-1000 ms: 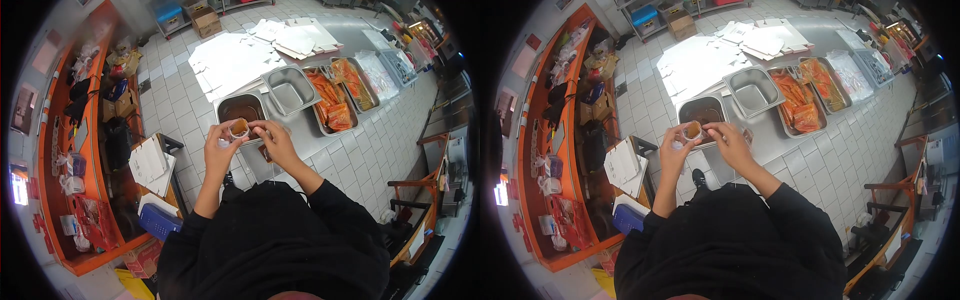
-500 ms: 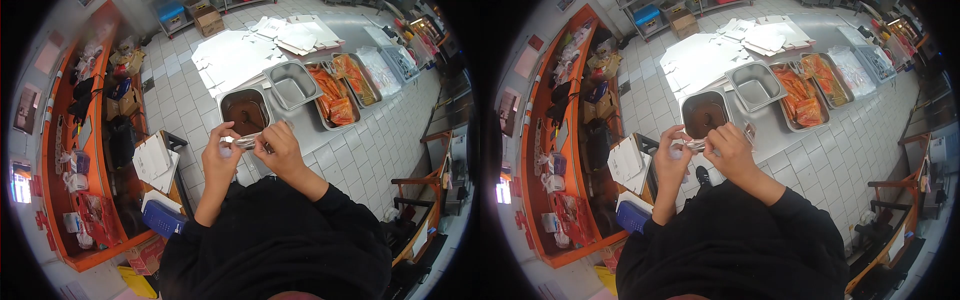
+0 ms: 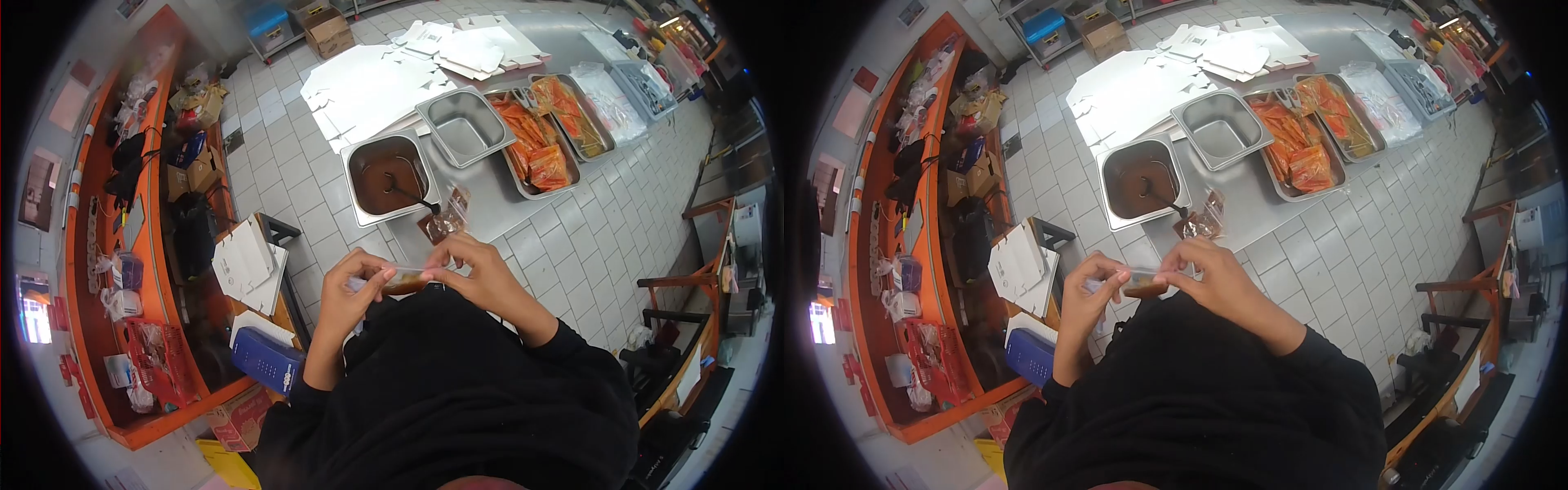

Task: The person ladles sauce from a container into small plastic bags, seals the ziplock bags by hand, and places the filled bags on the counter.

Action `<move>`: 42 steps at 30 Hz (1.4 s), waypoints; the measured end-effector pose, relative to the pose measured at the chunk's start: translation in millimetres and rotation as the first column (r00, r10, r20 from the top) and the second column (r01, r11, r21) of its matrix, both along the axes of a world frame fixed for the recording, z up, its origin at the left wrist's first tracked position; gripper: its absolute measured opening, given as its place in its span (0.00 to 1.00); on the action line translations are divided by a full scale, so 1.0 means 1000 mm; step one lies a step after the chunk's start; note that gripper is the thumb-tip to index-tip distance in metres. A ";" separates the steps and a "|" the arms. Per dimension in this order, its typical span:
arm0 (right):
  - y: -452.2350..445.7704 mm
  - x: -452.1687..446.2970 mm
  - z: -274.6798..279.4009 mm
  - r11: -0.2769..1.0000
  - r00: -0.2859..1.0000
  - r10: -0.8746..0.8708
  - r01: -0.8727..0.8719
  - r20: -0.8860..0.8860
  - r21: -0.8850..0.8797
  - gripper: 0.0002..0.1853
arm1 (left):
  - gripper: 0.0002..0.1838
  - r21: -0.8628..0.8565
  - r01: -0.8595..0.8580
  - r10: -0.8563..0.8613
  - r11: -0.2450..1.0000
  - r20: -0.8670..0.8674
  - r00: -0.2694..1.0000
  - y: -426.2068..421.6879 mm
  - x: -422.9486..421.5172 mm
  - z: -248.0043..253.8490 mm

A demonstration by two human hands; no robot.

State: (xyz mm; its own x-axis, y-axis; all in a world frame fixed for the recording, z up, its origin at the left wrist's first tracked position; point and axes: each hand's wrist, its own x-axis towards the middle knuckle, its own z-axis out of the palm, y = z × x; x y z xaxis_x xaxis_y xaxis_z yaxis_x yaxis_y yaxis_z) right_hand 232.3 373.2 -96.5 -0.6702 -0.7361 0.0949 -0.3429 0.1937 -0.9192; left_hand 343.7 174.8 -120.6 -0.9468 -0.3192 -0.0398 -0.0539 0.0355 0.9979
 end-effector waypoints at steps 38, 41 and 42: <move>0.000 0.034 -0.063 0.984 0.963 0.007 -0.055 0.270 0.169 0.09 | 0.16 0.567 -0.175 0.103 0.805 0.158 0.982 0.053 0.002 -0.072; 0.004 0.030 -0.069 0.996 0.842 -0.078 0.045 0.534 0.076 0.10 | 0.17 0.611 -0.136 0.047 0.780 0.160 0.986 0.051 0.002 -0.061; 0.006 0.027 -0.068 0.996 0.841 -0.076 0.041 0.536 0.077 0.10 | 0.17 0.637 -0.108 -0.001 0.763 0.169 0.986 0.049 0.003 -0.060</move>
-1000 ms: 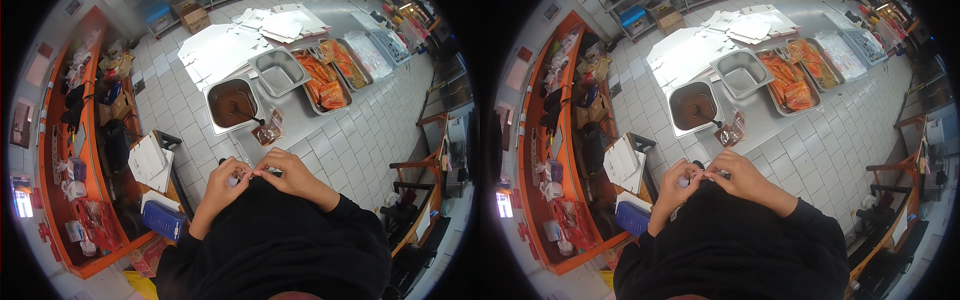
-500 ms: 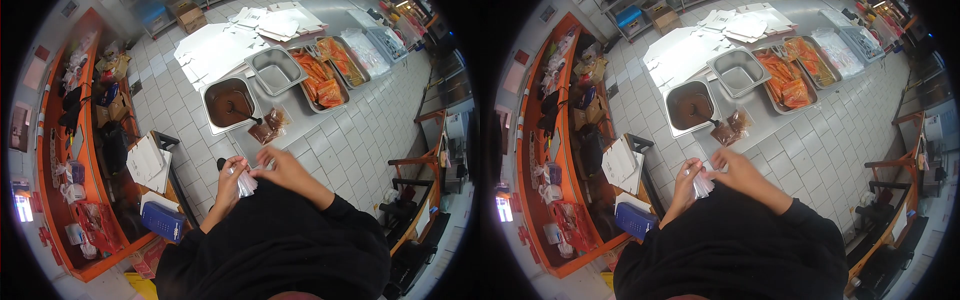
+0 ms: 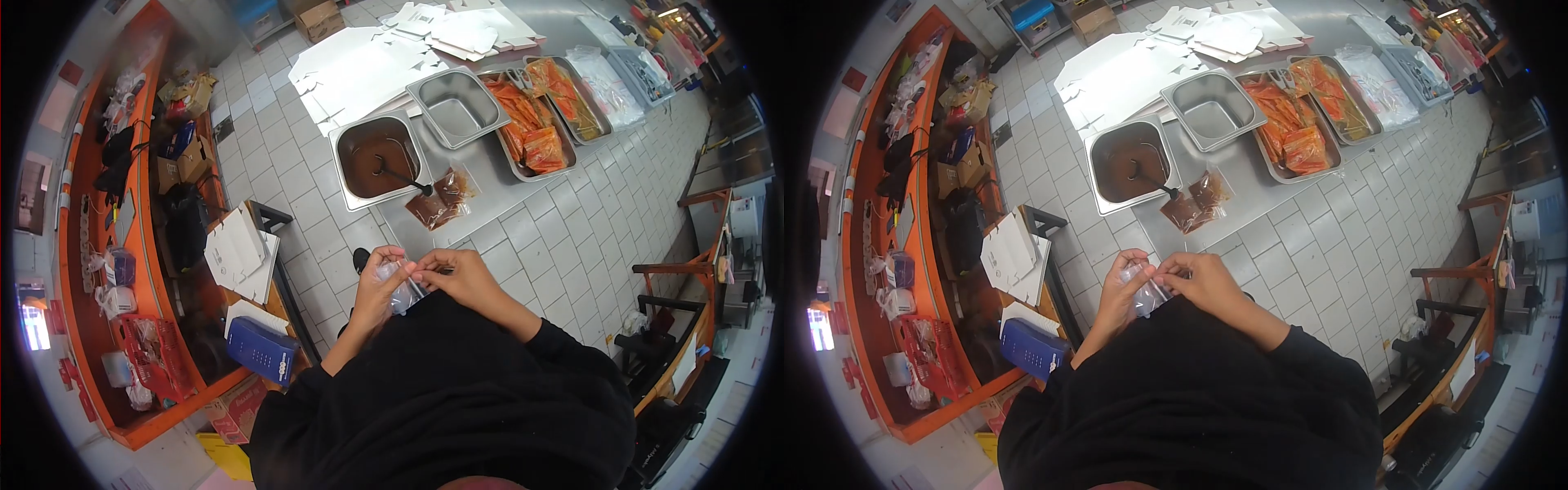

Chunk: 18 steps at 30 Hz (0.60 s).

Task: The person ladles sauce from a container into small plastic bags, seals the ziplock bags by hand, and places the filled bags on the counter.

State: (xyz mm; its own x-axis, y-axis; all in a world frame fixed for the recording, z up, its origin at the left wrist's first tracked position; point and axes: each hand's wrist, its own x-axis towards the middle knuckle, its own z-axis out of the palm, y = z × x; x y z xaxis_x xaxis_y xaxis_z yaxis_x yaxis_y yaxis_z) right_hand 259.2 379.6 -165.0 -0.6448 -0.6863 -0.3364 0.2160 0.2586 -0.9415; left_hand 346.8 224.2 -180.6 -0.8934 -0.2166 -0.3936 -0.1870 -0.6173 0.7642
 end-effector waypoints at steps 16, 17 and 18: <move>0.025 -0.028 0.016 0.948 0.942 -0.302 0.282 -0.143 -0.147 0.10 | 0.12 0.079 0.161 -0.164 0.984 0.027 0.986 -0.014 0.007 0.016; 0.019 -0.021 0.014 0.948 0.933 -0.278 0.229 -0.229 -0.219 0.10 | 0.13 -0.240 0.157 -0.163 0.958 -0.003 0.987 -0.004 -0.002 0.030; 0.014 -0.016 0.018 0.950 0.935 -0.272 0.223 -0.229 -0.219 0.10 | 0.14 -0.537 0.126 -0.170 0.834 -0.033 0.985 0.002 -0.010 0.037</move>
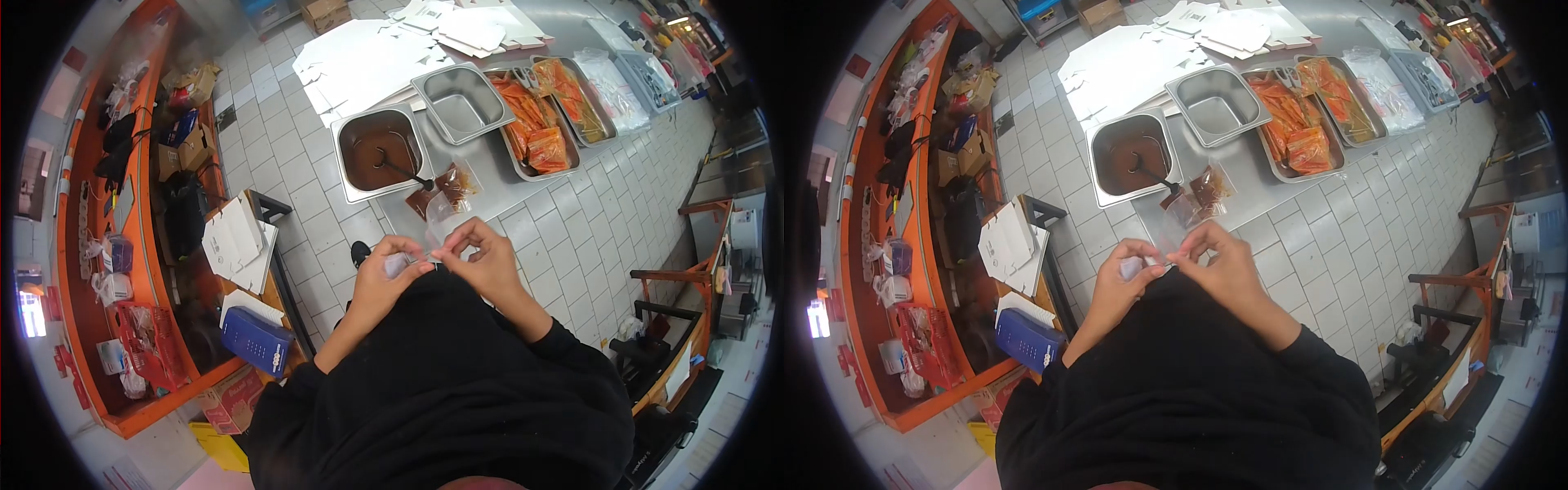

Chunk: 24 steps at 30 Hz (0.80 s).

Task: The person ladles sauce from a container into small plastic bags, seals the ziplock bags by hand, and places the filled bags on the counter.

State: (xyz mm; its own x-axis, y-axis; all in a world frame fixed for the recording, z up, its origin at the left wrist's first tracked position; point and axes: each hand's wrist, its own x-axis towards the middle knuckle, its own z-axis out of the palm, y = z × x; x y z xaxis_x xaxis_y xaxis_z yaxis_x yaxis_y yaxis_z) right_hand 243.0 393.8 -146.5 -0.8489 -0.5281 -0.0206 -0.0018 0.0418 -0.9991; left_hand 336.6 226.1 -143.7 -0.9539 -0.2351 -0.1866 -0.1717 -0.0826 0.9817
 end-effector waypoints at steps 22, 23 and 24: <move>-0.016 -0.014 0.024 0.879 0.551 0.430 -0.075 0.715 -0.471 0.14 | 0.10 0.506 0.190 -0.266 0.841 0.082 0.960 -0.044 0.004 0.026; -0.023 -0.007 0.030 0.894 0.720 0.402 -0.173 0.566 -0.414 0.16 | 0.10 0.505 0.189 -0.266 0.842 0.083 0.961 -0.044 0.001 0.020; -0.026 -0.003 0.033 0.907 0.846 0.377 -0.255 0.378 -0.335 0.18 | 0.10 -0.098 0.096 -0.108 0.991 -0.117 0.987 -0.041 -0.006 0.010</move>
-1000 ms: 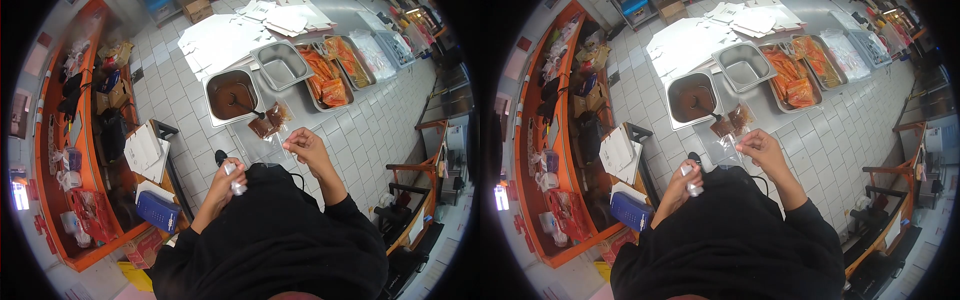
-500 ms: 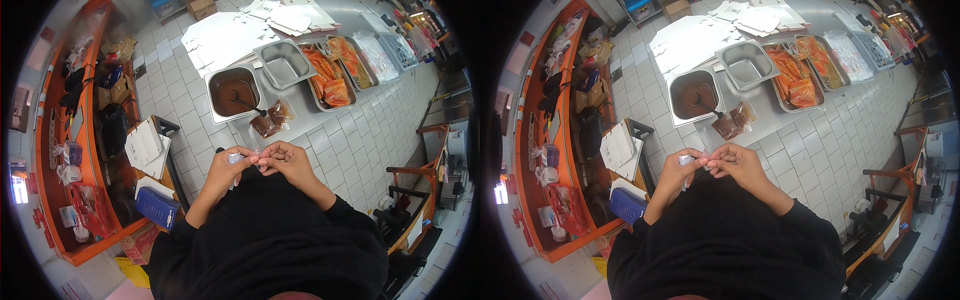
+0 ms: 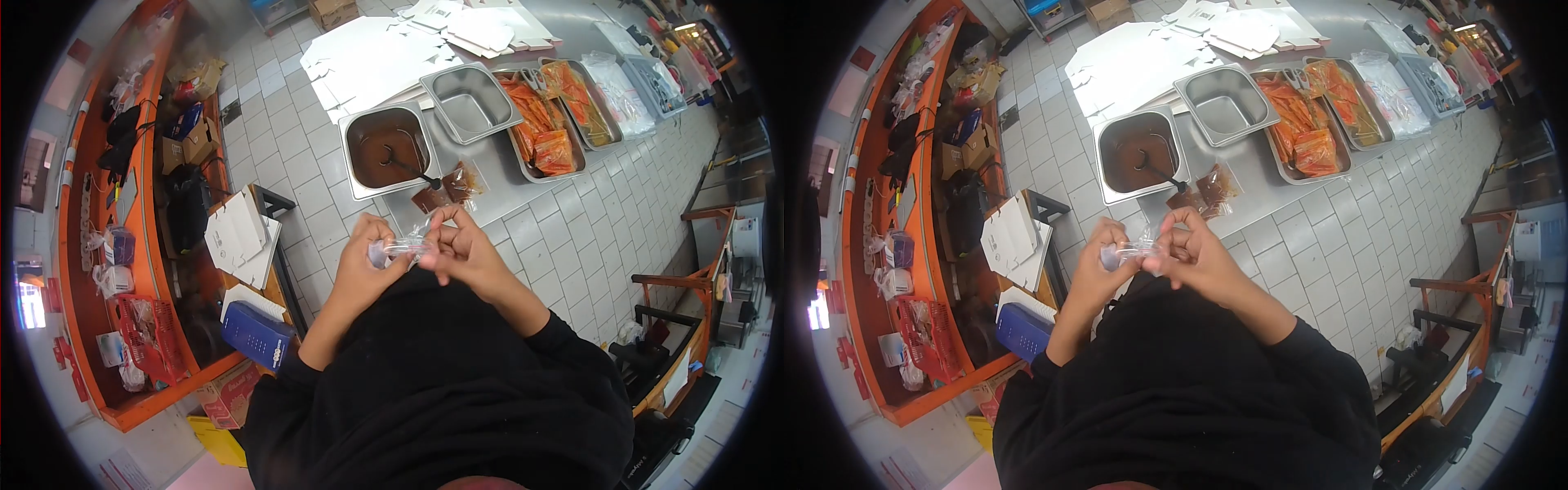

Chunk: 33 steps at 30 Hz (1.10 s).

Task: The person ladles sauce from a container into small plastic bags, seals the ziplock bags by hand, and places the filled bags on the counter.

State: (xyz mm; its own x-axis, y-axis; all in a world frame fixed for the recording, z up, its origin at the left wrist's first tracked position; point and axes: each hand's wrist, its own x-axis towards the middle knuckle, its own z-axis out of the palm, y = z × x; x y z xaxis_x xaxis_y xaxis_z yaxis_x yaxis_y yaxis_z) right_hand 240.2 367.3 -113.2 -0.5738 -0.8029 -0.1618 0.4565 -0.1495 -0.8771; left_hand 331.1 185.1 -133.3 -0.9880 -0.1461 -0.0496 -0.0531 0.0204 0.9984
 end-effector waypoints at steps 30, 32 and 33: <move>-0.041 -0.068 -0.098 0.769 0.609 -0.158 0.570 -0.777 0.290 0.18 | 0.28 -0.001 -0.112 0.111 0.994 0.147 0.983 -0.029 0.002 -0.062; -0.048 -0.081 -0.105 0.775 0.530 -0.208 0.602 -0.822 0.192 0.14 | 0.28 -0.029 -0.227 0.229 0.973 0.099 0.968 -0.037 -0.004 -0.072; -0.048 -0.091 -0.107 0.788 0.453 -0.200 0.602 -0.869 0.132 0.10 | 0.28 -0.029 -0.230 0.232 0.973 0.099 0.968 -0.040 -0.005 -0.074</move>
State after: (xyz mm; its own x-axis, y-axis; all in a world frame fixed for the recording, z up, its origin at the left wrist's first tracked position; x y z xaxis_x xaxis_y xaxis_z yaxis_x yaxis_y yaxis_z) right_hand 149.3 319.6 -220.2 -0.8493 -0.4233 0.3153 -0.4603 0.3015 -0.8350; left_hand 325.8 145.2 -206.9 -0.9175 -0.3713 -0.1425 -0.1584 0.0125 0.9873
